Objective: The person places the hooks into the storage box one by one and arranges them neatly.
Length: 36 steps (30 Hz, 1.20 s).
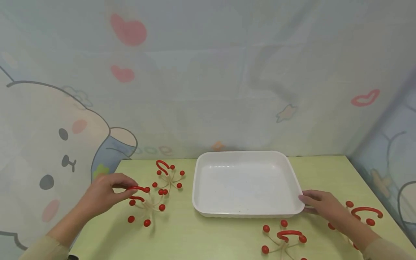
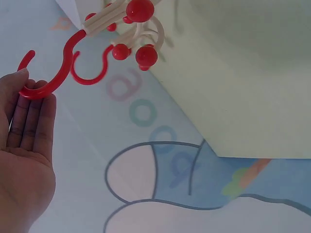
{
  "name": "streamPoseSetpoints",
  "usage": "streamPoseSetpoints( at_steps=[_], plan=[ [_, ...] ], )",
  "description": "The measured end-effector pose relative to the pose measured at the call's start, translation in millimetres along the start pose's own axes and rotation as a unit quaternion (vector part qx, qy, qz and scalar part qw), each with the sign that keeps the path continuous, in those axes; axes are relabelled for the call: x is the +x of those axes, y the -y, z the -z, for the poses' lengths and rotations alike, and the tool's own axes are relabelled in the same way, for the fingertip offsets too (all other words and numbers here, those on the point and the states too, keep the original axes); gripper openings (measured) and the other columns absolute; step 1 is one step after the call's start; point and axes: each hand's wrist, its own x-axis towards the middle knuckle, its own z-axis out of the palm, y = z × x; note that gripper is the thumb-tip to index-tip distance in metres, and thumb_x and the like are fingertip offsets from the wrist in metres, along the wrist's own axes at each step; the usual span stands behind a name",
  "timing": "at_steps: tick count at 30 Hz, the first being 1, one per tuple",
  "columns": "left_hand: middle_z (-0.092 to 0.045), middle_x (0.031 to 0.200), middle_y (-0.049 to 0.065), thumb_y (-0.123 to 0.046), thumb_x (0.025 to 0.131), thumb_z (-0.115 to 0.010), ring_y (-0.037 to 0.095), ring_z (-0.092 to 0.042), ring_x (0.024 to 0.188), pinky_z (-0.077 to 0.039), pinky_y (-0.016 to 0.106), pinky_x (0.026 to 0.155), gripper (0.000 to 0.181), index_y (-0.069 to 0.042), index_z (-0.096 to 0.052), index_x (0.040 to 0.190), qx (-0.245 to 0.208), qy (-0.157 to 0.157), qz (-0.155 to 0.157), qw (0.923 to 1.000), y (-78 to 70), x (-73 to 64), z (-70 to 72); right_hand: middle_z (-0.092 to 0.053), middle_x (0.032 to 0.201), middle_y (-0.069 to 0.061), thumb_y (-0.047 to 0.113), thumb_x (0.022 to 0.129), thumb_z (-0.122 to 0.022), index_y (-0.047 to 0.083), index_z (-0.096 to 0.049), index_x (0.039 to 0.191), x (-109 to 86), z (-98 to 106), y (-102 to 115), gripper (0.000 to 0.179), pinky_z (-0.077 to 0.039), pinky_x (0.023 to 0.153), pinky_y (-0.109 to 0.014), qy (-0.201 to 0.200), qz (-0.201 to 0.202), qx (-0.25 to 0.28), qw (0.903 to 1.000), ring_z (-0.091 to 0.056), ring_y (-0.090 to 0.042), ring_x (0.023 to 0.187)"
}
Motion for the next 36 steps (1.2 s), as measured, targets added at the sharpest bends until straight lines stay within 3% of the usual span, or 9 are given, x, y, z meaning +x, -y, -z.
streamPoseSetpoints(
  at_steps=[14,21,31,36],
  plan=[
    [-0.079,0.095,-0.008,-0.003,0.089,-0.085,0.007,-0.075,0.087,-0.065,0.031,0.083,0.019,-0.018,-0.083,0.100,-0.038,0.012,-0.066,0.9970,-44.5,41.8,-2.4,-0.056,0.146,-0.038,0.036,0.110,-0.062,-0.020,-0.044,0.148,1.3,-0.1,-3.6,0.071,-0.063,0.095,-0.043,-0.004,0.005,0.008,0.9999,-0.074,-0.033,0.115],
    [-0.080,0.095,-0.009,-0.006,0.088,-0.086,0.008,-0.074,0.086,-0.064,0.031,0.079,0.015,-0.016,-0.083,0.098,-0.032,0.006,-0.113,0.9930,-63.6,64.2,-9.0,-0.054,0.146,-0.039,0.036,0.109,-0.064,-0.021,-0.045,0.147,0.8,-2.2,0.8,0.071,-0.064,0.094,-0.042,-0.011,0.007,0.003,0.9999,-0.073,-0.032,0.116],
    [-0.080,0.099,-0.009,-0.010,0.091,-0.084,0.014,-0.075,0.093,-0.064,0.034,0.083,0.013,-0.016,-0.084,0.103,-0.024,0.029,-0.125,0.9915,-87.4,99.6,-27.6,-0.057,0.144,-0.037,0.031,0.109,-0.064,-0.021,-0.047,0.146,-0.3,-0.4,-1.1,0.066,-0.064,0.094,-0.042,-0.007,0.021,0.034,0.9992,-0.074,-0.032,0.115],
    [-0.079,0.098,-0.012,-0.012,0.092,-0.085,0.010,-0.073,0.092,-0.063,0.033,0.085,0.014,-0.018,-0.084,0.104,-0.028,0.042,-0.128,0.9904,-97.1,120.6,-38.6,-0.059,0.142,-0.037,0.030,0.109,-0.066,-0.021,-0.048,0.145,-1.0,-0.2,-2.4,0.066,-0.064,0.093,-0.041,-0.008,0.020,0.044,0.9988,-0.075,-0.030,0.113]
  ],
)
